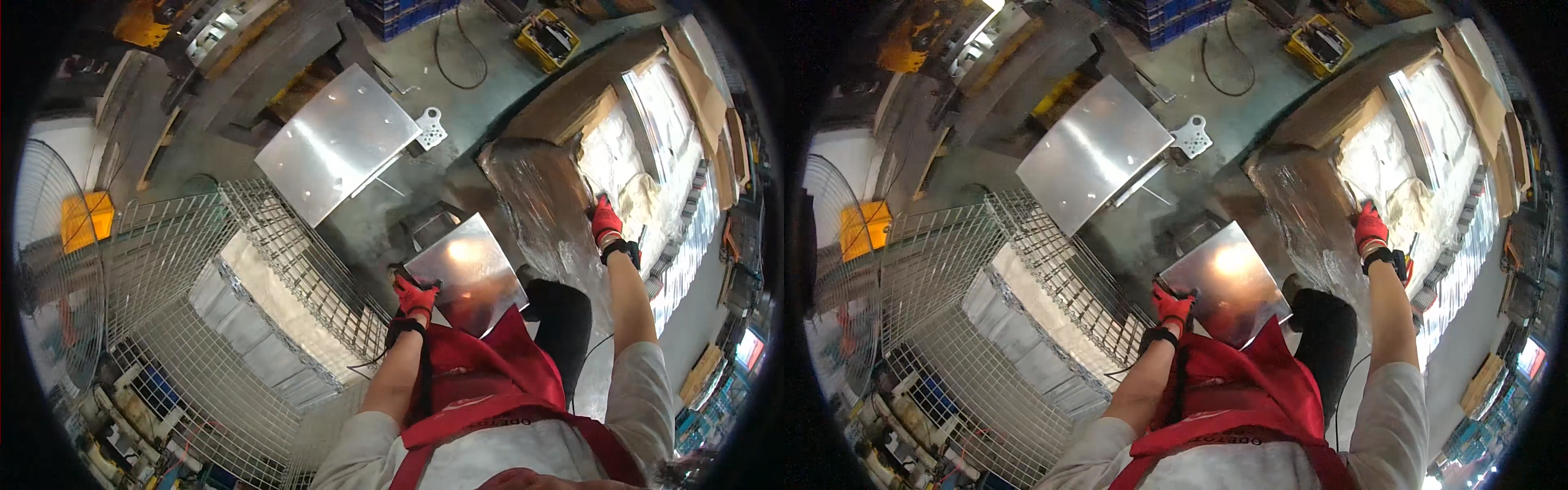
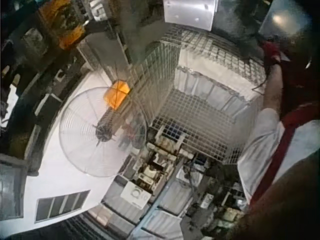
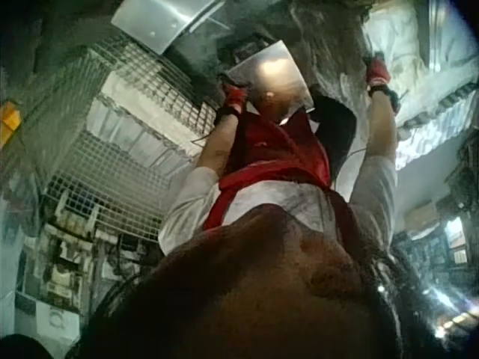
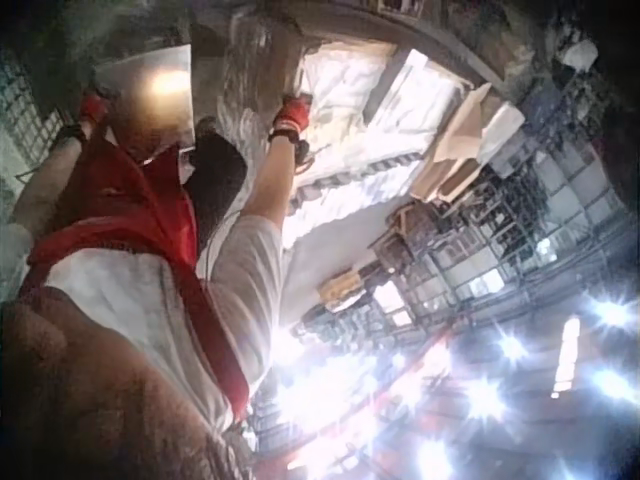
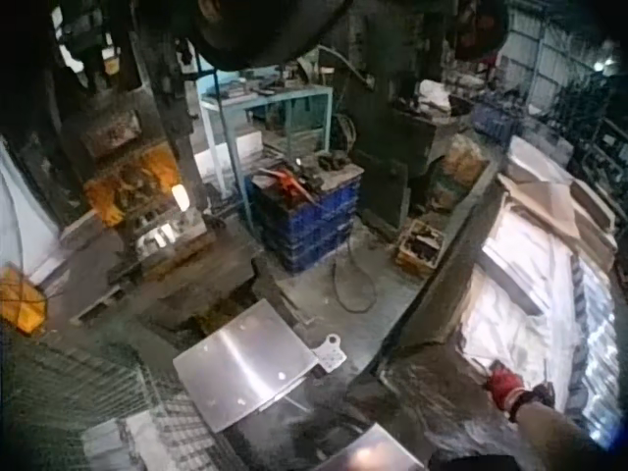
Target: Operating a stamping press to form metal parts and organizing them into a storage bin.
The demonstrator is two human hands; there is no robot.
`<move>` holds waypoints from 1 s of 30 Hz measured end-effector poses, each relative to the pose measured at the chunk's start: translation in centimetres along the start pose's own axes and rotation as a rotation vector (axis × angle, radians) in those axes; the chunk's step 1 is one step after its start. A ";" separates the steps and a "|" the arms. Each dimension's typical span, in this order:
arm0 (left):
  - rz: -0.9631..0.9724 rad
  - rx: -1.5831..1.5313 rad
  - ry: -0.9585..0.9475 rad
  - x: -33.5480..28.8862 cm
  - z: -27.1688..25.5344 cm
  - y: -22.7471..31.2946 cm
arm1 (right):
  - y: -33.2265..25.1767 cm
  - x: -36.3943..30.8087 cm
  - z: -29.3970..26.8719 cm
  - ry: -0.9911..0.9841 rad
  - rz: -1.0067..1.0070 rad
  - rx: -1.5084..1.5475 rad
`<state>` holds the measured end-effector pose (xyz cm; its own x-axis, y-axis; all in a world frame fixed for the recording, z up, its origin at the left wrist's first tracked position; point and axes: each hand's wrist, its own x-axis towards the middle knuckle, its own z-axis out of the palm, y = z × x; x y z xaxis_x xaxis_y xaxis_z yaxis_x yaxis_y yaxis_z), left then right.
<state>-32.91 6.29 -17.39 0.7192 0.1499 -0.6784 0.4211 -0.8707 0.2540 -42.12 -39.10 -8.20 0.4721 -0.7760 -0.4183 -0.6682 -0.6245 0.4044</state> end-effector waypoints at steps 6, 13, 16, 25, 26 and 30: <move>0.491 0.381 0.141 -1.5 -6.6 3.3 | 0.8 0.3 0.9 0.054 -0.038 0.007; 0.645 0.511 -0.225 2.3 -6.6 5.2 | 0.6 1.2 2.3 0.054 -0.060 0.201; 0.622 0.318 -0.438 4.4 -8.4 6.9 | 0.1 2.0 3.3 0.010 0.037 0.184; 0.656 0.093 -0.062 14.7 -3.3 9.5 | -0.1 -0.6 -0.6 0.147 -0.230 0.118; 0.669 0.054 0.016 14.2 -3.4 11.0 | 0.1 -0.3 -1.0 0.132 -0.260 0.202; 0.795 -0.211 0.064 11.6 -2.2 11.9 | 6.2 1.6 -4.9 -0.147 -0.673 0.543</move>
<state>-18.31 -1.29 -20.72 0.8740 -0.4419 -0.2021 -0.1367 -0.6227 0.7704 -42.66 -44.70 -2.36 0.8105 -0.2155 -0.5447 -0.4739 -0.7878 -0.3934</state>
